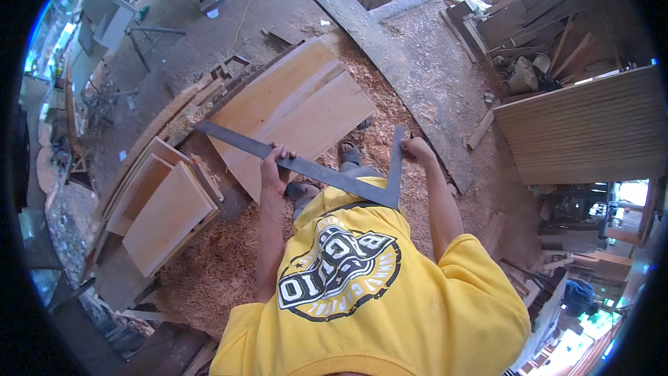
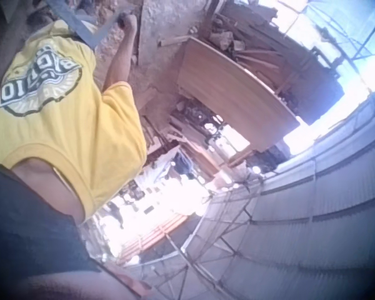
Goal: The recorder uses a square and pencil to mark wooden planks and then observes/assists a coworker in using an electric planer to smooth the wood.
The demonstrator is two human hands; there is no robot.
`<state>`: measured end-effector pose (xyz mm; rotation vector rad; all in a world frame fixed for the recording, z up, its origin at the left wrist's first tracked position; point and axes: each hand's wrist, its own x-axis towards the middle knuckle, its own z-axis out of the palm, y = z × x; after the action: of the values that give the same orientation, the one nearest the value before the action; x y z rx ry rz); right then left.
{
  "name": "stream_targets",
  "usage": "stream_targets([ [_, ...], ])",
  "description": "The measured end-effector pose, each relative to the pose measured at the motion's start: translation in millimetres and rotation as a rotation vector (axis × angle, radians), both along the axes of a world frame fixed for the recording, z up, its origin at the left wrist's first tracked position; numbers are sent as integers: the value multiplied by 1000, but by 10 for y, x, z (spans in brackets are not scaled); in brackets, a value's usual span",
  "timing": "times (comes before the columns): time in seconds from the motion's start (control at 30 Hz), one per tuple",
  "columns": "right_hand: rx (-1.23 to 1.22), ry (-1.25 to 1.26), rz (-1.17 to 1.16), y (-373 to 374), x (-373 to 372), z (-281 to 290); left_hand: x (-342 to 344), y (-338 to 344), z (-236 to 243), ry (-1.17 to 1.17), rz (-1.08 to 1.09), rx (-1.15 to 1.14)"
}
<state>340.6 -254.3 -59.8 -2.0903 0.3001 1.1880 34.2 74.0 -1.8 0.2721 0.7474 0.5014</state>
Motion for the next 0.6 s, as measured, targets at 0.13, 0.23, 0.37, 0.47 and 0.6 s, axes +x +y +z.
stream_targets([
  [0.13,-160,-48,474,261,-72,174,142,-5,156,123,-17,82],
  [0.23,-107,-318,980,482,-55,634,411,-122,287,368,-81,202],
  [0.37,548,-200,839,515,-357,1098,790,-224,330,583,-141,305],
  [0.47,336,-502,1104,391,-551,1196,1111,-231,335,626,-207,327],
  [0.6,450,-614,991,206,-473,764,1423,-204,193,655,-298,341],
])
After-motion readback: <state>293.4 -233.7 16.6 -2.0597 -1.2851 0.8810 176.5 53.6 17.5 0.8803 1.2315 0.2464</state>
